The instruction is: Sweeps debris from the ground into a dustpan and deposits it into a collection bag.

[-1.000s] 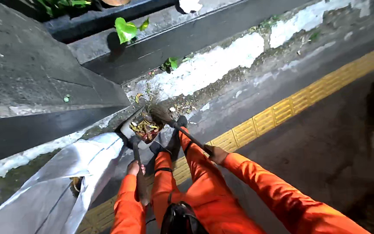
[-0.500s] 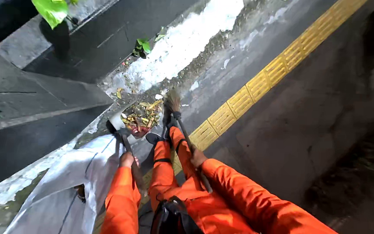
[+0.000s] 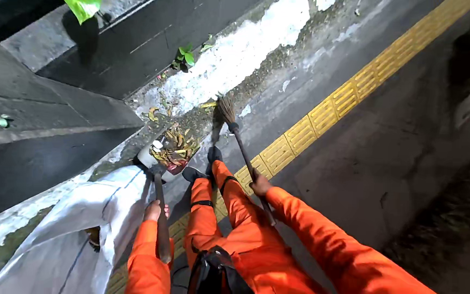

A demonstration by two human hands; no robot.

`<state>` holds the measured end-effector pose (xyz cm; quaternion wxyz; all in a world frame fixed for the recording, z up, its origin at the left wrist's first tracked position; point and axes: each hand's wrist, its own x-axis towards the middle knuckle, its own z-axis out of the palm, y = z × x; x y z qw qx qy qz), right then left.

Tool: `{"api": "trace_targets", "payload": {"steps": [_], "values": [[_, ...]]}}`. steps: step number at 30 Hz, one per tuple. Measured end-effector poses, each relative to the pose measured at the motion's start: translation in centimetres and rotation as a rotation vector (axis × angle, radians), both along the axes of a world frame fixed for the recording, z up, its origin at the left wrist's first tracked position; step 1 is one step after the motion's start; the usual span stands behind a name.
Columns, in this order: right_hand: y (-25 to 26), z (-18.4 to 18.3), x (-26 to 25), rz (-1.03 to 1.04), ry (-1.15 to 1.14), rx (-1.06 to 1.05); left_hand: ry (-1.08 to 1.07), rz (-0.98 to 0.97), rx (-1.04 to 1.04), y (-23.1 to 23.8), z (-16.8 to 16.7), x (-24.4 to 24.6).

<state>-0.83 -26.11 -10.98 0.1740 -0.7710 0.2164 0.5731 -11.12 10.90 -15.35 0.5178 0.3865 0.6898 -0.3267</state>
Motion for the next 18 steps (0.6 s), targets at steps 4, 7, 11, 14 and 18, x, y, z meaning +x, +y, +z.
{"api": "trace_targets", "payload": {"steps": [4, 7, 11, 14, 18], "values": [[-2.8, 2.5, 1.9, 0.113, 0.191, 0.121, 0.032, 0.099, -0.019, -0.1, -0.6, 0.0], [-6.8, 7.5, -2.3, -0.104, 0.234, 0.185, -0.008, 0.248, -0.089, 0.7, -0.6, -0.4], [-6.9, 8.3, -8.7, -0.377, 0.054, 0.037, -0.08, 0.325, -0.107, 1.8, 1.9, -2.5], [-5.0, 3.4, -7.8, -0.461, 0.026, -0.018, -0.054, 0.24, -0.081, 2.1, 1.9, -3.8], [-4.5, 3.3, -4.8, -0.292, 0.223, 0.164, -0.033, 0.207, -0.083, 1.9, 1.2, -3.2]]}}
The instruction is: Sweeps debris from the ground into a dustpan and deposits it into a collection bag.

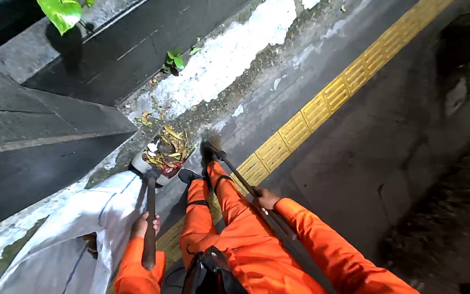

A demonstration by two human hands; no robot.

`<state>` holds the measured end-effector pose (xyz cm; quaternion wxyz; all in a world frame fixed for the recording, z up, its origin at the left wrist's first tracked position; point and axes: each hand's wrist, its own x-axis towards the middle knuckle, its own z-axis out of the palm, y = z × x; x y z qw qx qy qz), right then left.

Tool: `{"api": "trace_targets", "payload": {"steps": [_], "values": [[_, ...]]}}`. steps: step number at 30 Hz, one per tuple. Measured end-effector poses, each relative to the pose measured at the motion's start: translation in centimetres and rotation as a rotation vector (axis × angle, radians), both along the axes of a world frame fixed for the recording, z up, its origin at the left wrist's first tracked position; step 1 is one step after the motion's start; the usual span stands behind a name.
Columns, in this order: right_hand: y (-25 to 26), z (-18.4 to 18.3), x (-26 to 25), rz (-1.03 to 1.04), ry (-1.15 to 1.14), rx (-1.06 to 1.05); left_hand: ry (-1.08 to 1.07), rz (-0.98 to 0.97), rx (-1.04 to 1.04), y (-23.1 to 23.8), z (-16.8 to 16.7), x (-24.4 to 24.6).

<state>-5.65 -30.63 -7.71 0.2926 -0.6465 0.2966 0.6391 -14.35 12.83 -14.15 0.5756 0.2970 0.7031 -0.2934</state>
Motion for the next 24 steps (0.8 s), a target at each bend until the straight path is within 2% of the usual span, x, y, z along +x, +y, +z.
{"api": "trace_targets", "payload": {"steps": [2, 5, 7, 9, 12, 14, 16, 20, 22, 24], "values": [[-0.9, 2.9, -0.6, 0.069, -0.044, 0.038, -0.008, 0.03, -0.025, -0.1, 0.5, -0.6], [1.3, 4.2, 2.4, 0.407, -0.229, 0.024, -0.023, 0.123, -0.034, -0.7, 0.9, -0.9], [3.3, 2.0, 5.1, 0.583, -0.317, 0.003, -0.013, 0.204, -0.075, -1.9, 1.6, -1.7], [6.8, -1.8, 10.3, 0.77, -0.369, -0.027, -0.021, 0.333, -0.104, -3.2, 1.6, -1.7], [12.9, -5.6, 16.6, 1.045, -0.324, -0.088, -0.036, 0.506, -0.094, -5.5, 1.4, -1.4], [14.7, -5.1, 18.6, 1.195, -0.31, -0.086, -0.056, 0.547, -0.084, -6.5, 1.7, -0.9], [13.2, -2.5, 19.7, 1.378, -0.26, -0.04, -0.047, 0.56, -0.073, -7.6, 1.3, -1.2], [7.7, 2.0, 20.7, 1.423, -0.285, 0.0, -0.074, 0.637, -0.077, -10.2, 1.0, -3.1], [8.6, 1.6, 20.4, 1.399, -0.334, -0.031, -0.086, 0.72, -0.08, -11.7, 1.4, -4.7], [12.2, -0.9, 20.5, 1.381, -0.376, -0.042, -0.119, 0.78, -0.086, -12.8, 1.6, -6.2]]}}
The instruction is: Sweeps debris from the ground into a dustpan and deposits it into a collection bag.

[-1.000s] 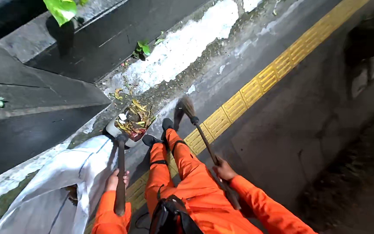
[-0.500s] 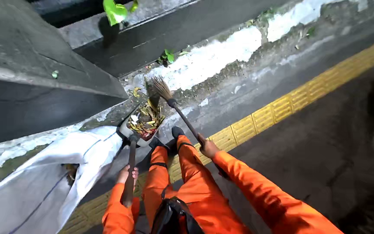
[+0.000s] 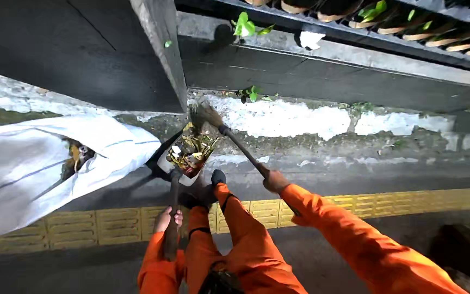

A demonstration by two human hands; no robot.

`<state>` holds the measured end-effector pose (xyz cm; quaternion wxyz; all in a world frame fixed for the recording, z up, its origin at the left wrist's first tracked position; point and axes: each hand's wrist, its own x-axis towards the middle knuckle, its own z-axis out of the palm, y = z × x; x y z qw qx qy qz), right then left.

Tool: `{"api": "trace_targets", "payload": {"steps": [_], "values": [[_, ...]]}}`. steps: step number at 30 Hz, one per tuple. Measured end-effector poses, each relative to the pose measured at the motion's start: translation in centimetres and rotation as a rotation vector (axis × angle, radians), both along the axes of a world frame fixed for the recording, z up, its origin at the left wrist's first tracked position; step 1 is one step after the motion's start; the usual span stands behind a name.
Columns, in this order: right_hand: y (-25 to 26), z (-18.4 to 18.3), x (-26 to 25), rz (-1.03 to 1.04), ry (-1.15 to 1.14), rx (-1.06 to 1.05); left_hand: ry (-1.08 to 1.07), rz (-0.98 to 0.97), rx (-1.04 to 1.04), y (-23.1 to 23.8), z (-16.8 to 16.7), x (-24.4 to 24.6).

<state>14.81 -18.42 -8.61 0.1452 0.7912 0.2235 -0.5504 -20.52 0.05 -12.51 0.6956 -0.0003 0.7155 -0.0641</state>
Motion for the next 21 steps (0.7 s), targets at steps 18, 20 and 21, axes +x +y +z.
{"api": "trace_targets", "payload": {"steps": [18, 20, 21], "values": [[-12.3, 5.9, -8.5, -0.201, 0.076, -0.007, 0.075, -0.143, 0.104, -1.4, 2.3, -5.3], [-10.3, 2.7, -10.1, -0.263, 0.03, -0.026, 0.114, -0.245, 0.12, -1.1, 2.9, -4.6], [-8.7, 0.7, -10.9, -0.277, 0.026, -0.066, 0.134, -0.316, 0.125, -1.0, 2.7, -4.1]]}}
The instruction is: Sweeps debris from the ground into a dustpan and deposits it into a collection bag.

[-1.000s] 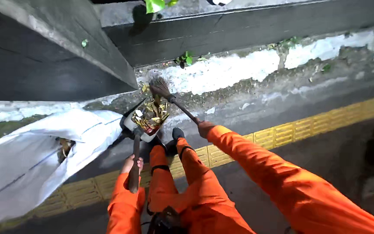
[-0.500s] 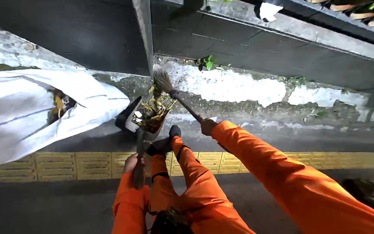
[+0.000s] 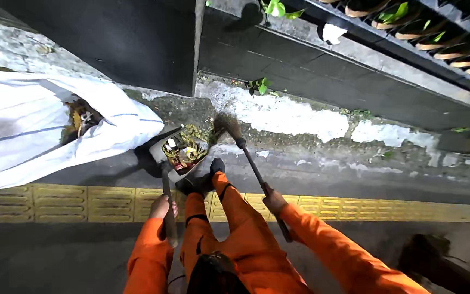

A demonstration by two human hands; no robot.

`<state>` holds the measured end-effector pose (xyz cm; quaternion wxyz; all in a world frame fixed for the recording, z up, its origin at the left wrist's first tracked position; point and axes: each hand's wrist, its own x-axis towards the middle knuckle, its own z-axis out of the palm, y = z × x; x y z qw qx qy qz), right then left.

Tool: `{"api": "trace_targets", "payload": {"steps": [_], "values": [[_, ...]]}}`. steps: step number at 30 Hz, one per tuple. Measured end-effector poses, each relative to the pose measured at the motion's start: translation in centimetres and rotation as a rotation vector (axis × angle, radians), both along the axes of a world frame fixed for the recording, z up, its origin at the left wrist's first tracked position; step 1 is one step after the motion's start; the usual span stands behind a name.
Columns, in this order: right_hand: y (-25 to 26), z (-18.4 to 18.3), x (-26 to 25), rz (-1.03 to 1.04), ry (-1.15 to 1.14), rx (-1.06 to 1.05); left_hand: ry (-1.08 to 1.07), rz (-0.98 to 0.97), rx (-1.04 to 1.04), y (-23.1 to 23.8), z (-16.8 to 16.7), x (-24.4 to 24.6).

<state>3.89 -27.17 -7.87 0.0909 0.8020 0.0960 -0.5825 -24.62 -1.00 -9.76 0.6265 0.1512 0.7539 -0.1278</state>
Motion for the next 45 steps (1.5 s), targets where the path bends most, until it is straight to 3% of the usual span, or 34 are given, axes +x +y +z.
{"api": "trace_targets", "payload": {"steps": [2, 4, 9, 13, 15, 21, 23, 26, 31, 36, 38, 40, 45], "values": [[2.5, -3.1, -2.3, 0.057, 0.066, -0.077, 0.043, -0.141, 0.001, -0.3, -1.0, 0.7], [4.1, -3.7, -4.6, 0.172, 0.153, -0.099, 0.063, -0.185, 0.006, -0.4, -2.0, 1.5], [0.8, 0.5, -4.0, 0.269, 0.298, 0.027, 0.047, -0.064, 0.001, -1.1, -2.7, -0.2], [-1.9, 5.9, -2.1, 0.287, 0.22, 0.026, 0.013, 0.044, 0.002, -2.5, -2.7, -4.8], [-0.8, 5.1, -1.6, 0.312, 0.146, 0.022, -0.02, 0.099, 0.013, -3.5, -2.6, -6.9], [10.0, -3.9, 0.1, 0.527, 0.159, -0.078, -0.016, 0.259, -0.054, -4.3, -3.2, -7.6], [10.4, -2.8, 0.5, 0.645, 0.243, -0.066, -0.016, 0.261, -0.058, -4.2, -3.7, -8.1], [5.2, 1.3, 0.8, 0.649, 0.275, 0.023, -0.067, 0.231, -0.057, -4.4, -4.3, -10.4], [-5.1, 12.3, -7.6, 0.397, 0.145, -0.092, -0.323, 0.12, -0.077, -5.3, -5.8, -18.1], [-14.1, 17.9, -24.0, -0.07, -0.135, -0.086, -0.45, 0.013, -0.103, -4.3, -5.6, -28.0], [-14.4, 18.6, -29.3, -0.264, -0.194, 0.002, -0.52, 0.024, -0.119, -3.1, -3.4, -32.0], [-12.6, 19.0, -32.3, -0.462, -0.18, 0.11, -0.588, -0.034, -0.074, -1.5, 1.2, -34.9], [-4.7, 17.8, -33.4, -0.891, -0.005, 0.651, -0.853, 0.005, -0.197, 4.1, 11.1, -39.0]]}}
